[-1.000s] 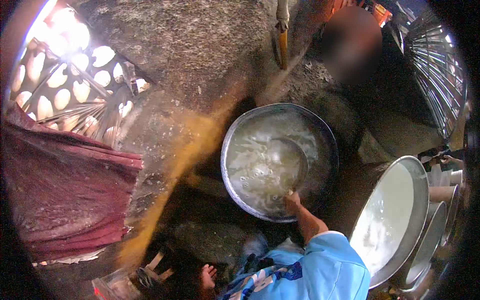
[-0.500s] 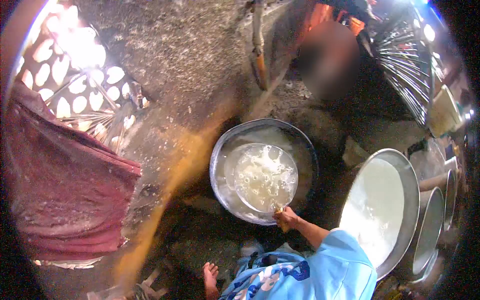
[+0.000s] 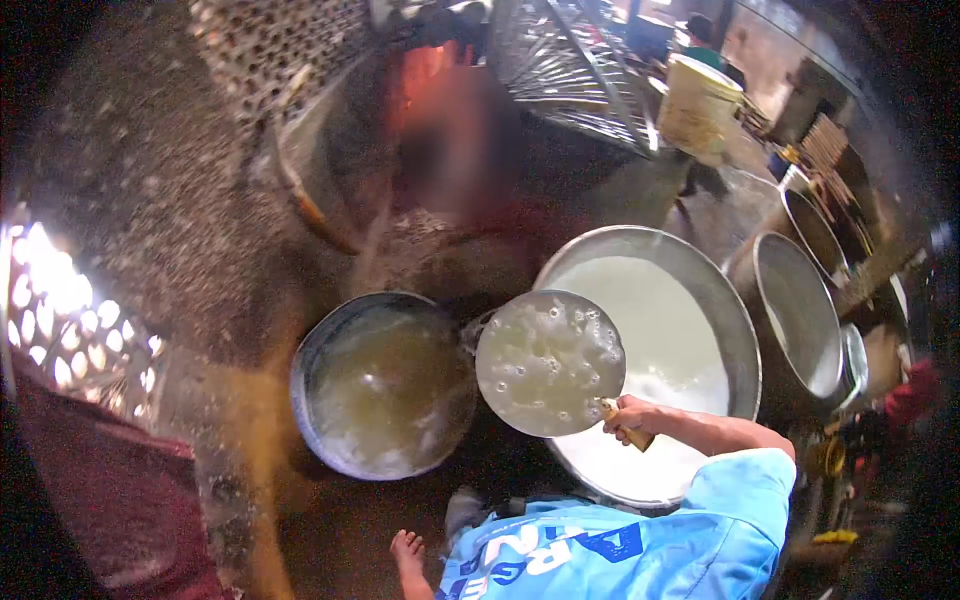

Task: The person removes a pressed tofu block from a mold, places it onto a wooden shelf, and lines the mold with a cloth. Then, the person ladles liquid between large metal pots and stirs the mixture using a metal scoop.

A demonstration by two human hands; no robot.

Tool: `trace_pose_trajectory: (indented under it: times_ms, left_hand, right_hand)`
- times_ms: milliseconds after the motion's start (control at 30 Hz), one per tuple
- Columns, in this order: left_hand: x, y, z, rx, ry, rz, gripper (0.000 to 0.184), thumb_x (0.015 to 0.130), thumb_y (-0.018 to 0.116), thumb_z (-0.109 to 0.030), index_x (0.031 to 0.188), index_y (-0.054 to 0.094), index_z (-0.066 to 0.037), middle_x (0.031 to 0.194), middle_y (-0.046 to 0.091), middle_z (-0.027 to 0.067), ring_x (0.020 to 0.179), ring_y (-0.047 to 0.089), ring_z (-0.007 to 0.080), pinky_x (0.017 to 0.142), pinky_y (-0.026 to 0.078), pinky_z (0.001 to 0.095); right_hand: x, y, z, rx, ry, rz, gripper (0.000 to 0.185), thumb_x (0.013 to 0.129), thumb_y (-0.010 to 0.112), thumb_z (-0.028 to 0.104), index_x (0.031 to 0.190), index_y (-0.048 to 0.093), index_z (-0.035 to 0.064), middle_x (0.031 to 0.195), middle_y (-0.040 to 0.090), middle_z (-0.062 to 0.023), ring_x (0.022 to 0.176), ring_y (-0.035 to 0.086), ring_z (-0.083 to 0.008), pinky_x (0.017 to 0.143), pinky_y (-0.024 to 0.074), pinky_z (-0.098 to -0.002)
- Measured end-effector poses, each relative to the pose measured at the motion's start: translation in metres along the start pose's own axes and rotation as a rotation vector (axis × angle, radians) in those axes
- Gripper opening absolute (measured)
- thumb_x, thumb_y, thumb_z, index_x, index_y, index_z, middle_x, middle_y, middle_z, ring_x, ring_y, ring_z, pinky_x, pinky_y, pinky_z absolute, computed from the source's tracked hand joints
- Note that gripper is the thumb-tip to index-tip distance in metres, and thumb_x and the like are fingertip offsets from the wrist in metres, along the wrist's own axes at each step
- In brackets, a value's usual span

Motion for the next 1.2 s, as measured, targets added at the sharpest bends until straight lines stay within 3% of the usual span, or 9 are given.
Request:
trace_pose_trajectory:
  times_ms: [233,400,433,500,833,867,967,1067,1200]
  left_hand:
    - [-0.027,0.05,0.006,0.161,-0.046,0.03,0.032,0.084,0.053,-0.032,0.11,0.052,-0.014,0.085,0.062,0.0048,0.069,0.059,0.0218,0.062,0.044,0.0402]
    - [-0.054,0.062,-0.009,0.263,0.053,0.033,0.033,0.085,0.05,-0.031,0.112,0.051,-0.012,0.086,0.06,0.0048,0.073,0.059,0.0225,0.066,0.044,0.0405]
    - [-0.058,0.067,-0.012,0.289,0.067,0.0,0.033,0.085,0.049,-0.031,0.112,0.051,-0.012,0.086,0.06,0.0044,0.074,0.059,0.0225,0.067,0.044,0.0405]
    - [-0.072,0.073,-0.024,0.324,0.084,-0.043,0.032,0.085,0.049,-0.031,0.111,0.051,-0.012,0.085,0.06,0.0038,0.075,0.059,0.0226,0.069,0.043,0.0406]
    - [-0.09,0.098,-0.073,0.37,0.146,-0.013,0.032,0.084,0.054,-0.03,0.111,0.052,-0.014,0.085,0.058,0.0029,0.075,0.059,0.0219,0.07,0.043,0.0401]
    - [-0.091,0.101,-0.077,0.376,0.154,-0.011,0.032,0.084,0.055,-0.03,0.112,0.052,-0.014,0.085,0.059,0.003,0.075,0.059,0.0219,0.07,0.042,0.04]
    - [-0.087,0.1,-0.082,0.393,0.158,-0.006,0.035,0.083,0.055,-0.03,0.114,0.051,-0.012,0.083,0.059,0.003,0.075,0.059,0.0219,0.071,0.042,0.0392]
    - [-0.077,0.087,-0.079,0.361,0.131,-0.023,0.034,0.083,0.055,-0.031,0.112,0.052,-0.013,0.083,0.059,0.0028,0.076,0.059,0.0221,0.071,0.042,0.0396]
    - [-0.062,0.051,-0.063,0.299,0.09,-0.047,0.033,0.083,0.055,-0.031,0.111,0.053,-0.013,0.087,0.06,0.0032,0.078,0.059,0.0228,0.07,0.042,0.0407]
  right_hand:
    - [0.019,-0.095,-0.157,0.375,-0.018,-0.123,0.01,0.074,0.06,0.0,0.07,0.052,-0.0001,0.06,0.051,-0.0072,0.048,0.052,-0.0154,0.042,0.0463,-0.0333]
    - [0.048,-0.105,-0.23,0.591,-0.056,-0.237,0.009,0.071,0.059,-0.001,0.073,0.051,0.0012,0.059,0.05,-0.0087,0.046,0.053,-0.0205,0.04,0.0465,-0.0371]
    - [0.056,-0.103,-0.239,0.697,-0.092,-0.251,0.005,0.072,0.057,-0.004,0.075,0.053,-0.0038,0.06,0.051,-0.0097,0.046,0.052,-0.0192,0.041,0.0457,-0.0331]
    - [0.083,-0.097,-0.259,0.77,-0.046,-0.322,0.006,0.073,0.055,-0.005,0.075,0.05,-0.0015,0.061,0.049,-0.0088,0.046,0.05,-0.018,0.039,0.0442,-0.0321]
    - [0.147,-0.025,-0.23,1.325,-0.053,-0.413,0.005,0.08,0.05,0.002,0.079,0.045,0.0038,0.059,0.045,-0.0057,0.043,0.045,-0.0143,0.036,0.0439,-0.0299]
    - [0.165,-0.012,-0.227,1.506,-0.076,-0.271,0.008,0.081,0.051,0.004,0.077,0.045,0.0052,0.056,0.044,-0.0048,0.043,0.045,-0.015,0.036,0.0433,-0.0299]
    - [0.194,0.01,-0.194,1.584,-0.146,-0.077,0.013,0.083,0.051,0.007,0.074,0.043,0.0072,0.051,0.04,-0.0012,0.04,0.04,-0.0132,0.037,0.0409,-0.0267]
    - [0.18,0.035,-0.13,1.817,-0.172,0.436,0.014,0.086,0.05,0.009,0.074,0.043,0.008,0.055,0.037,0.0022,0.043,0.037,-0.0063,0.038,0.0367,-0.0216]
    - [0.131,0.069,-0.058,1.69,-0.201,0.871,0.011,0.086,0.05,0.011,0.079,0.043,0.0103,0.058,0.038,0.0041,0.043,0.034,-0.0047,0.038,0.0334,-0.0192]
Point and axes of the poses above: each hand's wrist, its own x-axis towards the middle knuckle, its own y-axis out of the palm, z = x × y, the point moved 5 cm from there along x, towards the middle knuckle
